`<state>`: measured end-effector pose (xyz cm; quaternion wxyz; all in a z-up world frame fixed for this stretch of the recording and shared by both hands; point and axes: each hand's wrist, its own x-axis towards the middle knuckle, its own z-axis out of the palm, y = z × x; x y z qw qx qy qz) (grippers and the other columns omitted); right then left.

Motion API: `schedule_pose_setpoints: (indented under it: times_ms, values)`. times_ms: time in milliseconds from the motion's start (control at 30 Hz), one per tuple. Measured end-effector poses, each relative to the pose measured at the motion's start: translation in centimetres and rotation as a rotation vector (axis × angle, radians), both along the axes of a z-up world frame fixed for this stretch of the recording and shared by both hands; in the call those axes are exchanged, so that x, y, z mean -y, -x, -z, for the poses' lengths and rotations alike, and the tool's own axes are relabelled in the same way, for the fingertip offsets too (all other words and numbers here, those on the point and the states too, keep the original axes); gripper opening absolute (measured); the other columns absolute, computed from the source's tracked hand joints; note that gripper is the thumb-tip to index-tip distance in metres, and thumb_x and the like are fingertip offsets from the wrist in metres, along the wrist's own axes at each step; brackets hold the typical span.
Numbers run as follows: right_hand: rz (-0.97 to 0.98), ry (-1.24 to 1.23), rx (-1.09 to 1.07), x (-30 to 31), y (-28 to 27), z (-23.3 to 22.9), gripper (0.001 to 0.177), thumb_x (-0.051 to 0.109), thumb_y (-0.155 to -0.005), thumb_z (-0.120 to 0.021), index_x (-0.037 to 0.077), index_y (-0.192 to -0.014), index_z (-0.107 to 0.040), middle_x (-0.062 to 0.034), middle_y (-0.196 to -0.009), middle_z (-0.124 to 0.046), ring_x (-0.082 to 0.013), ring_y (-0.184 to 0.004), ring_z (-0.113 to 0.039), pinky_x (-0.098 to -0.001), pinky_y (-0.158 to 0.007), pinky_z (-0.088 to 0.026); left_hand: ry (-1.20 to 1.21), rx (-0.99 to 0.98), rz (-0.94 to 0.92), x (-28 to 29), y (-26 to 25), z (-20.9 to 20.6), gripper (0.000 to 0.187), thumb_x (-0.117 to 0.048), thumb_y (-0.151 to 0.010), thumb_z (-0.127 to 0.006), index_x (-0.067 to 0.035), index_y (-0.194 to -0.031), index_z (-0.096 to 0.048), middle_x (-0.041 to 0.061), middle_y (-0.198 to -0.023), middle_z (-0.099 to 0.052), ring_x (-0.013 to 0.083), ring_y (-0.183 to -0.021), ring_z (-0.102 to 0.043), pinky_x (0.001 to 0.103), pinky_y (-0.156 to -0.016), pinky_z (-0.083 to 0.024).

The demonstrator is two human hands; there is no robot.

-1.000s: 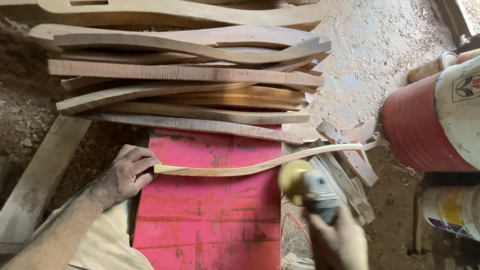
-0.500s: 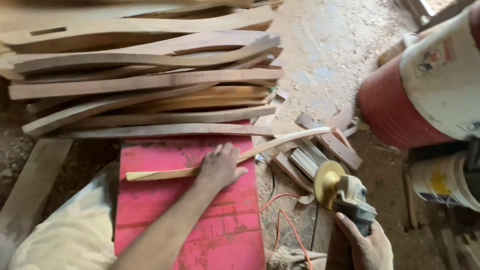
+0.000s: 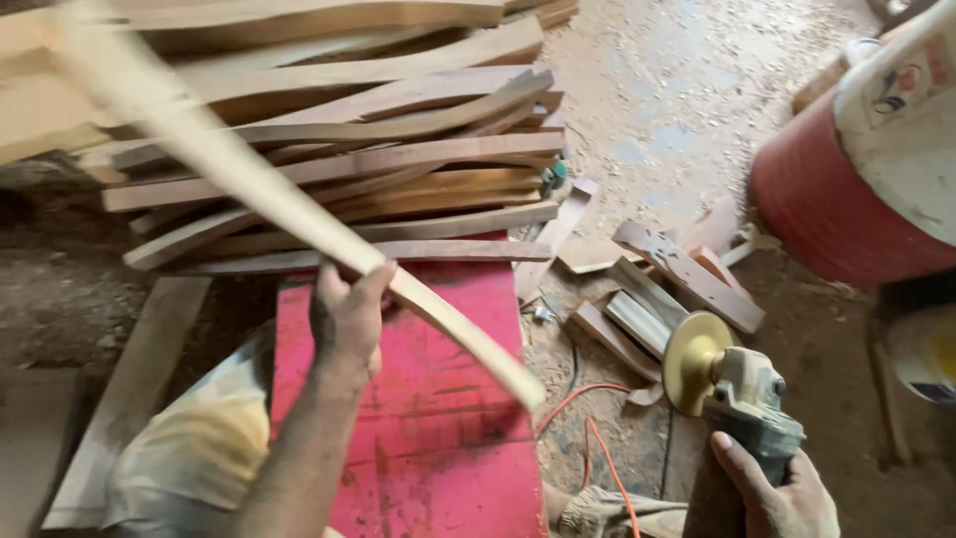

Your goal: Sanding a curved wooden piece with an angle grinder.

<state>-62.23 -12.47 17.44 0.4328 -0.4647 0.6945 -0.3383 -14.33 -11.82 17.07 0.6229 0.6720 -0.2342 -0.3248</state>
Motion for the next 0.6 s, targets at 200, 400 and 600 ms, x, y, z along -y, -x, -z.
schedule_pose_setpoints:
  times_ms: [200, 400, 600]
  values:
    - [-0.158, -0.080, -0.216, 0.6, -1.1, 1.3, 0.050, 0.027, -0.076, -0.085, 0.005, -0.120, -0.074, -0.0106, -0.104, -0.081, -0.0156, -0.096, -0.072, -0.0316, -0.092, -0.051, -0.205, -0.604, -0.526, -3.0, 2.3, 10.7, 0.032, -0.008, -0.088, -0.073, 0.000, -0.114, -0.056, 0.012, -0.107, -0.066, 0.0230, -0.090, -0.073, 0.037, -0.069, -0.063]
    - [-0.256, -0.049, -0.302, 0.3, -4.6, 1.6, 0.059, 0.040, -0.067, -0.088, 0.006, -0.114, -0.074, -0.0116, -0.102, -0.082, -0.0193, -0.095, -0.073, -0.0343, -0.091, -0.053, -0.222, -0.544, -0.558, -3.4, 2.0, 11.0, 0.030, -0.021, -0.090, -0.080, 0.004, -0.097, -0.066, 0.011, -0.085, -0.069, 0.0216, -0.071, -0.065, 0.032, -0.058, -0.059]
    - [-0.284, -0.221, -0.563, -0.8, -8.0, 3.2, 0.085, 0.049, -0.058, -0.095, 0.014, -0.129, -0.065, -0.0107, -0.111, -0.079, -0.0235, -0.105, -0.076, -0.0375, -0.098, -0.053, -0.379, 0.638, -0.178, -5.9, -2.6, 6.3, 0.030, -0.025, -0.085, -0.087, -0.004, -0.090, -0.067, 0.007, -0.084, -0.070, 0.0226, -0.077, -0.069, 0.038, -0.071, -0.056]
